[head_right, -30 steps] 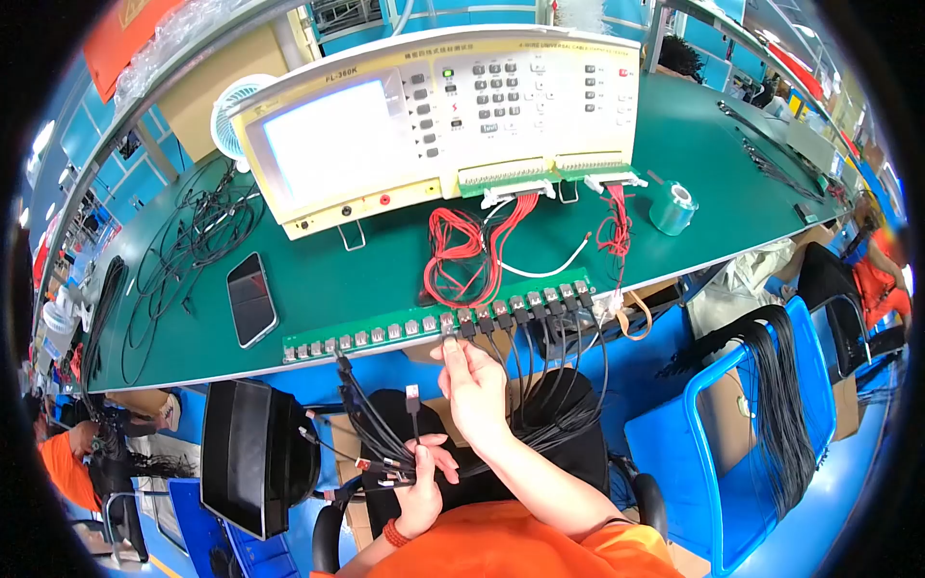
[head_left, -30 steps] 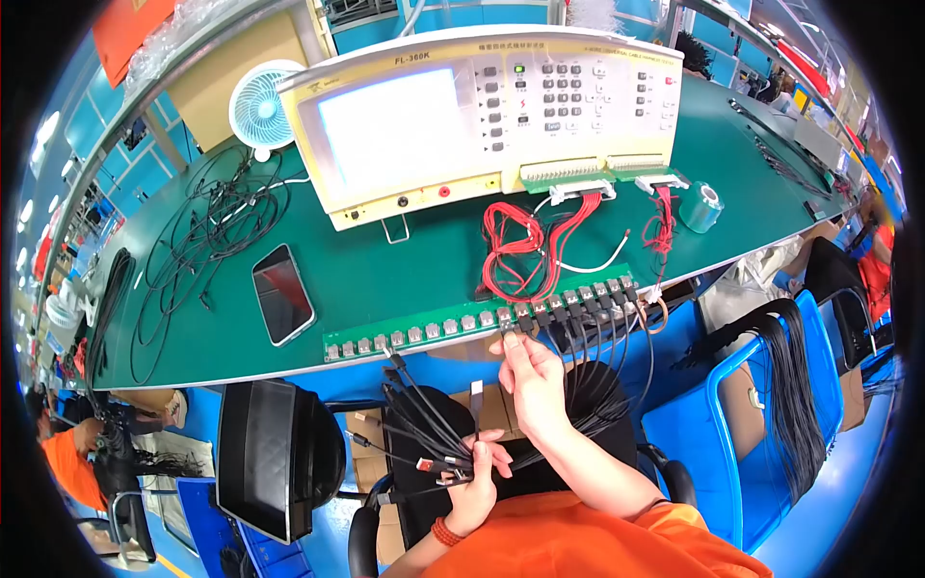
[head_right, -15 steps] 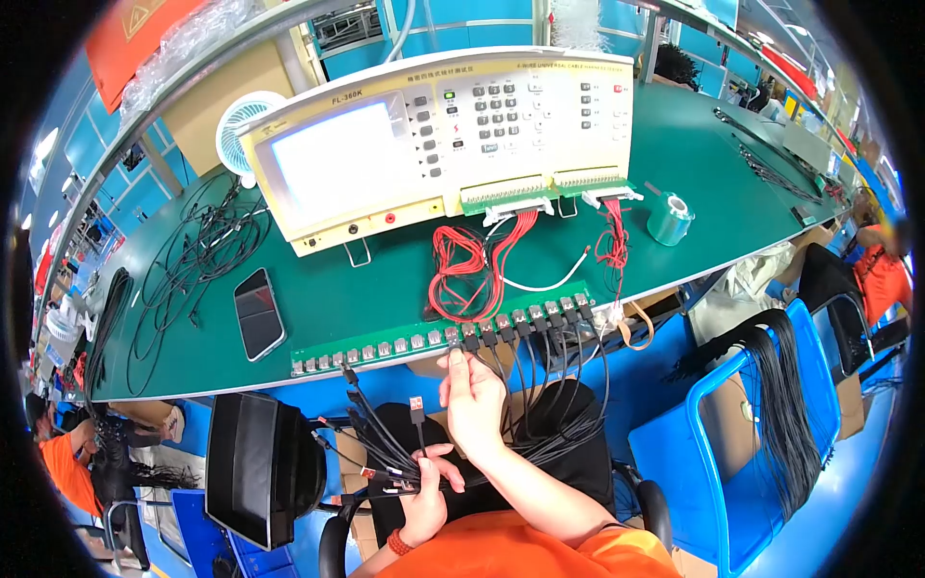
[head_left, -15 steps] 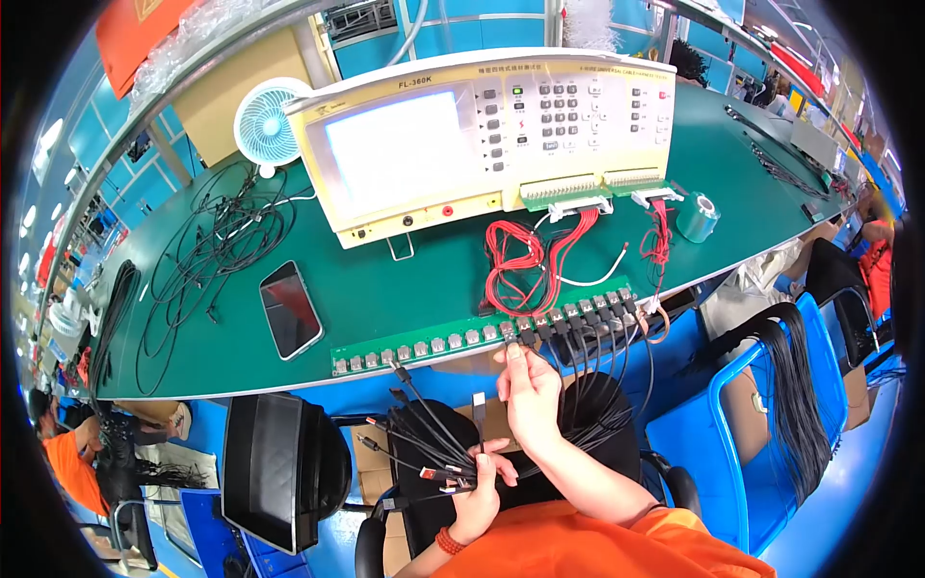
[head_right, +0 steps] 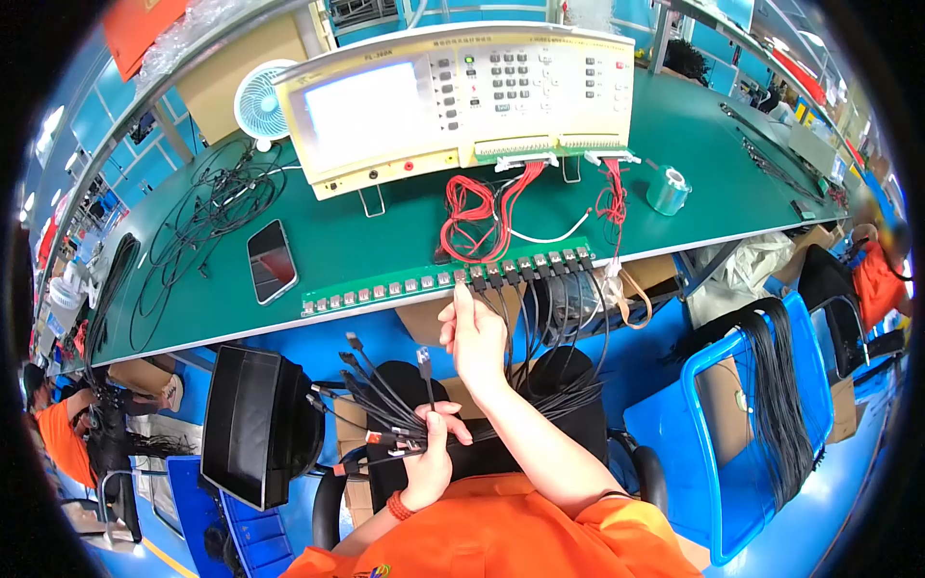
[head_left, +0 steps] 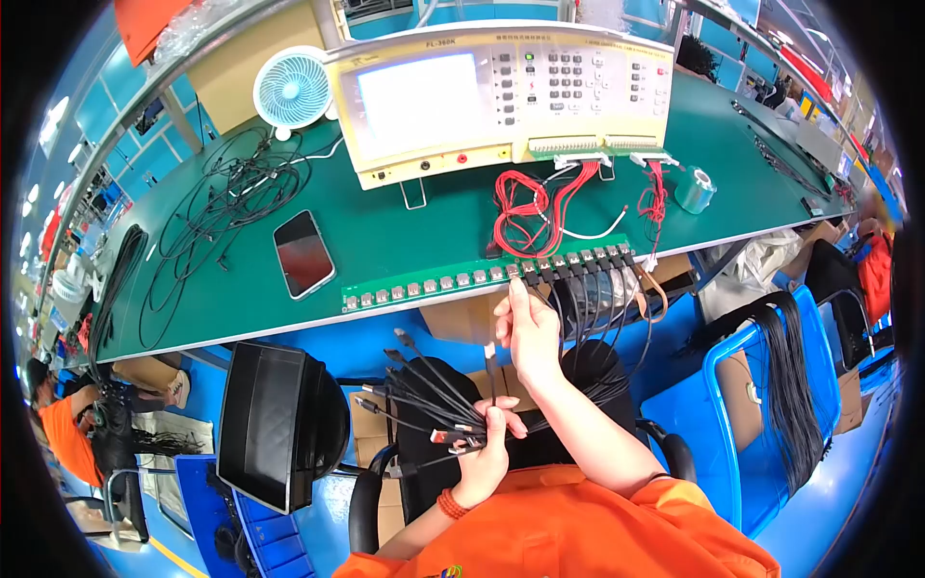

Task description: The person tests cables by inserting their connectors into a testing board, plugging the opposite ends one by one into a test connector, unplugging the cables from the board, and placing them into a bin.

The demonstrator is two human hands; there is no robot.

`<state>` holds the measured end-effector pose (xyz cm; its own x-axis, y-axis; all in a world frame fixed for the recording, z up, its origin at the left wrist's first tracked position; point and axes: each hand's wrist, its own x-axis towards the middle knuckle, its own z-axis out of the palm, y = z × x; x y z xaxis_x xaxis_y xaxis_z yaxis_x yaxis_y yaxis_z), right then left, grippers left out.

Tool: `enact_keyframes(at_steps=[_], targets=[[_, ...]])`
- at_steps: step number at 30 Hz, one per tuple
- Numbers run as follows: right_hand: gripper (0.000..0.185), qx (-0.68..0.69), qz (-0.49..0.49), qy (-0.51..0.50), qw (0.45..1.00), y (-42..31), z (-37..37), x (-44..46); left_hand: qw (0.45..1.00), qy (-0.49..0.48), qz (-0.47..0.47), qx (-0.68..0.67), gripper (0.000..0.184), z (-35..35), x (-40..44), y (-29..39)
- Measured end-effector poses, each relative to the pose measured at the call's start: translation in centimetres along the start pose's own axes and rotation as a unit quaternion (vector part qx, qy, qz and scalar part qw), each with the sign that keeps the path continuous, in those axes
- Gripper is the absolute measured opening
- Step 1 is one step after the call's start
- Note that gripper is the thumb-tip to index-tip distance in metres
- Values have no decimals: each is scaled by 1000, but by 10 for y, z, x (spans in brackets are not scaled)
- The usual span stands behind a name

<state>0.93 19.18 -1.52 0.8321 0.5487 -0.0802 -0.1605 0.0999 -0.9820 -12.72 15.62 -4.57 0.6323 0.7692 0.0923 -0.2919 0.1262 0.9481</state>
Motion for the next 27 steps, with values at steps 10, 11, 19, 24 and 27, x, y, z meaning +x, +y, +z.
enact_keyframes(at_steps=[10, 11, 19, 24, 27], targets=[[33, -255, -167, -43, 951, -27, -26, -39, 1000, -22, -10, 11, 28, -9, -6, 6], [30, -388, -414, 68, 821, -18, -32, -48, 1000, -3, -13, 10, 26, -7, -6, 6], [17, -68, -24, -141, 987, -21, 5, -68, 985, 102, 106, 93, 23, -17, 6, -9], [25, 111, 22, -40, 993, 23, 16, -14, 990, 124, 5, -71, 30, -26, -3, -12], [27, 74, 9, -19, 997, 28, 8, -8, 985, 122, -24, -116, 30, -27, -1, -12]])
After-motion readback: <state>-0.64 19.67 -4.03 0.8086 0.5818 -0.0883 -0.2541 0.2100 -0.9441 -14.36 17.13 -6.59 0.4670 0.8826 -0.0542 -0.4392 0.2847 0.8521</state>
